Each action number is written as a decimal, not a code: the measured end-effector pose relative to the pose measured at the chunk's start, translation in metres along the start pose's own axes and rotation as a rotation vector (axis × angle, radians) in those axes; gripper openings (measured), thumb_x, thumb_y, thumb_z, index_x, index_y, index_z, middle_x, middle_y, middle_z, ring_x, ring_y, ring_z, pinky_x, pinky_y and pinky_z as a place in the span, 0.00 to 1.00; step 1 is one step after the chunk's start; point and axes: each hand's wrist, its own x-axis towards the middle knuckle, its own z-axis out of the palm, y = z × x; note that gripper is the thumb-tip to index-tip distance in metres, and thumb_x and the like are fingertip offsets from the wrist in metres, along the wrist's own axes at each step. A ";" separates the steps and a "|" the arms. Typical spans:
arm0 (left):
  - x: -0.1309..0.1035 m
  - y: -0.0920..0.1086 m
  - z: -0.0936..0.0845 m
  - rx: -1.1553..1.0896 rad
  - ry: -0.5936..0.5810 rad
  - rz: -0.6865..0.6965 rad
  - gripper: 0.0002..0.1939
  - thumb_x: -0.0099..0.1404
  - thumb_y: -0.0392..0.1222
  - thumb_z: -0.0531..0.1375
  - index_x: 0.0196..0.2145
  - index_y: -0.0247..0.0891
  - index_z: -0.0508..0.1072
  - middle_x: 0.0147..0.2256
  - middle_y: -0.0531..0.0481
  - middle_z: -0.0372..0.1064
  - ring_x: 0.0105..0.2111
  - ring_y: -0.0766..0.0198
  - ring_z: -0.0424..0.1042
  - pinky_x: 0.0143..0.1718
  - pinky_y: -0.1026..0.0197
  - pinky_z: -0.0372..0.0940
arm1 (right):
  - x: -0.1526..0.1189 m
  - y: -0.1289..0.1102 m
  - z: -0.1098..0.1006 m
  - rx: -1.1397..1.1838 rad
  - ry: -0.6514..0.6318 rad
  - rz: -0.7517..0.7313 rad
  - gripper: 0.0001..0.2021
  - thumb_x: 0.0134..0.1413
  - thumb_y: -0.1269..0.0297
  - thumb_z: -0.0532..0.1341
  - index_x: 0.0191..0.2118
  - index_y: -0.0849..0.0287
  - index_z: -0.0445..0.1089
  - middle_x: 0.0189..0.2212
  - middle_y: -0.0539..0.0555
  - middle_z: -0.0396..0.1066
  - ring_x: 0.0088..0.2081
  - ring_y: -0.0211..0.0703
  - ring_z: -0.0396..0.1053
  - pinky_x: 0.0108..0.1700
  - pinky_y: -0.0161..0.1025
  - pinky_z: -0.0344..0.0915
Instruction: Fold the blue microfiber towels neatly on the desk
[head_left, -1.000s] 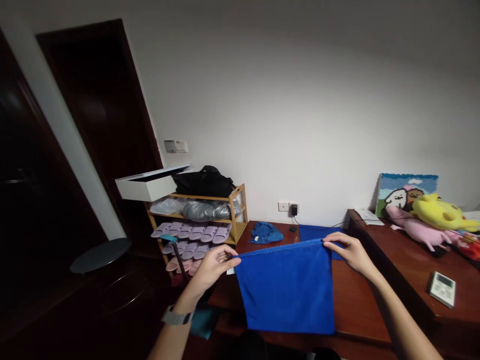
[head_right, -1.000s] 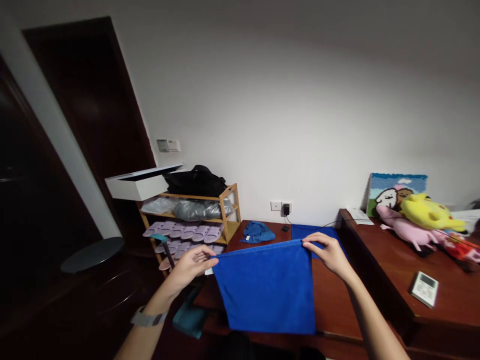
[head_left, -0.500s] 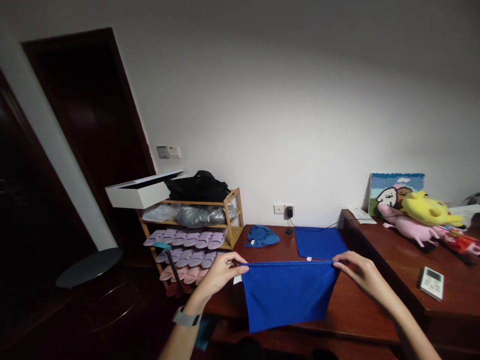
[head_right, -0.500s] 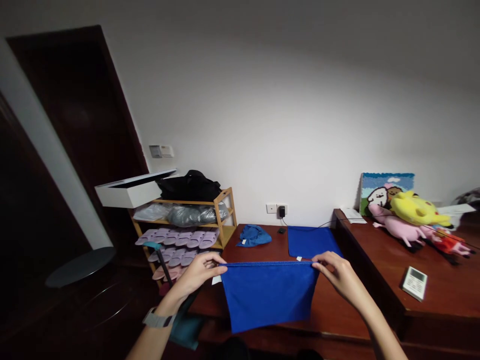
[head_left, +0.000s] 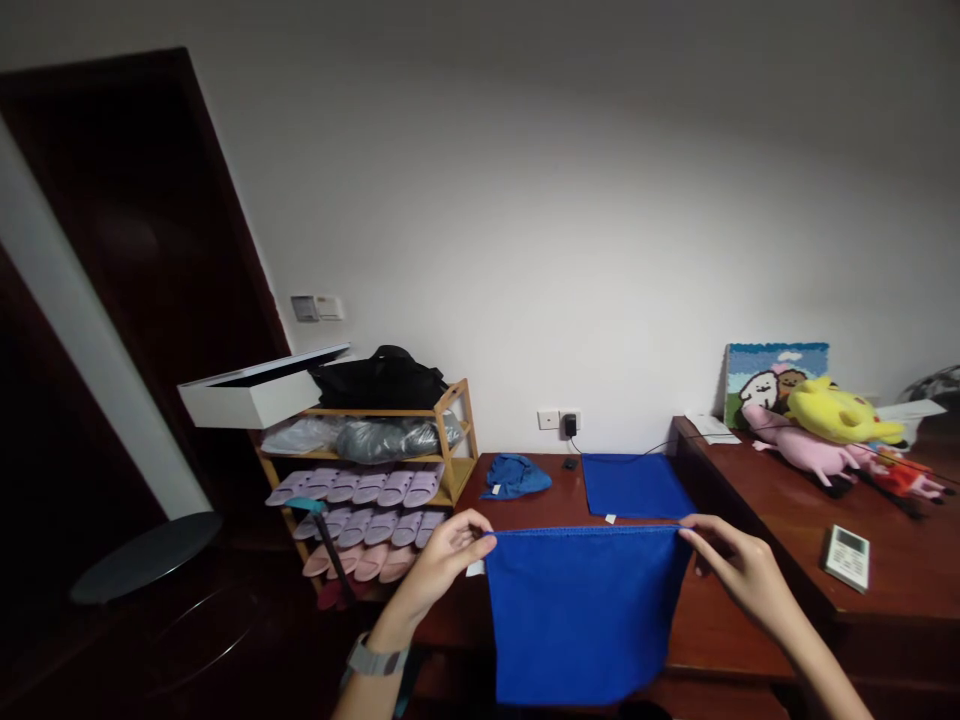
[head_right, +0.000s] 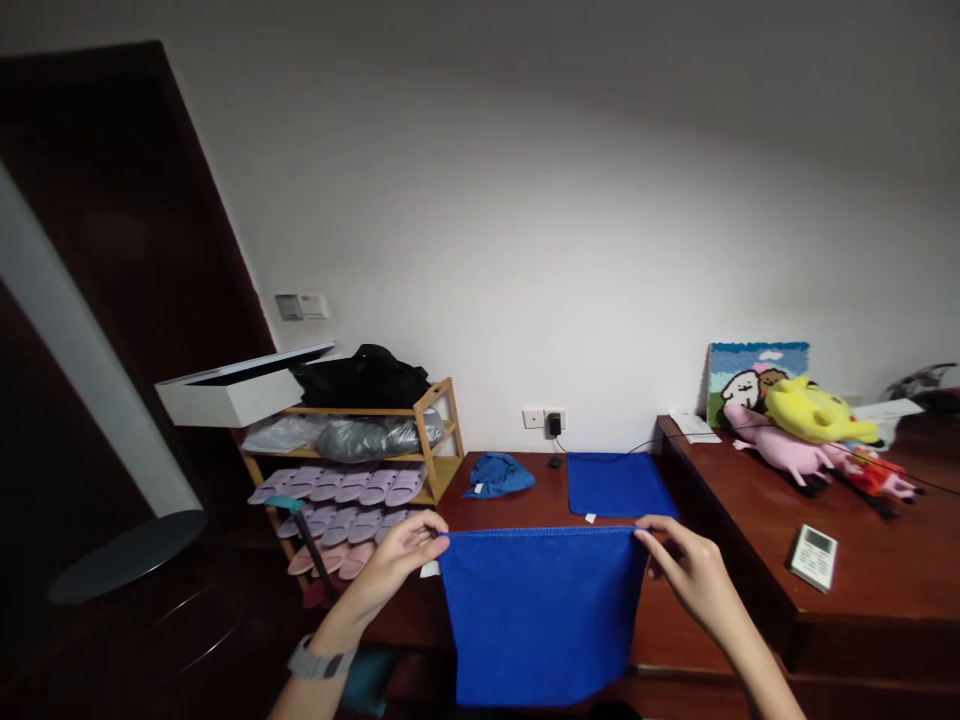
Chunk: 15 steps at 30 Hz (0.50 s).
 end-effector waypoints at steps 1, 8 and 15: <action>-0.003 0.001 0.003 -0.004 -0.008 0.004 0.16 0.57 0.54 0.70 0.33 0.40 0.75 0.29 0.54 0.69 0.30 0.65 0.69 0.34 0.63 0.64 | -0.004 0.001 -0.002 0.013 0.018 0.012 0.16 0.60 0.44 0.64 0.43 0.50 0.77 0.28 0.49 0.78 0.22 0.42 0.75 0.26 0.35 0.75; -0.024 0.009 0.026 0.027 -0.220 -0.020 0.19 0.56 0.58 0.69 0.29 0.40 0.72 0.28 0.52 0.67 0.30 0.62 0.66 0.33 0.61 0.62 | -0.022 0.008 -0.016 -0.181 0.257 -0.137 0.15 0.62 0.47 0.63 0.45 0.49 0.77 0.41 0.52 0.81 0.35 0.47 0.80 0.40 0.36 0.78; -0.025 -0.008 0.057 -0.059 -0.304 -0.056 0.20 0.58 0.59 0.68 0.30 0.41 0.69 0.26 0.56 0.63 0.27 0.65 0.63 0.32 0.61 0.59 | -0.019 0.018 -0.012 -0.374 0.395 -0.229 0.14 0.67 0.51 0.59 0.50 0.51 0.74 0.46 0.53 0.79 0.45 0.49 0.78 0.52 0.41 0.73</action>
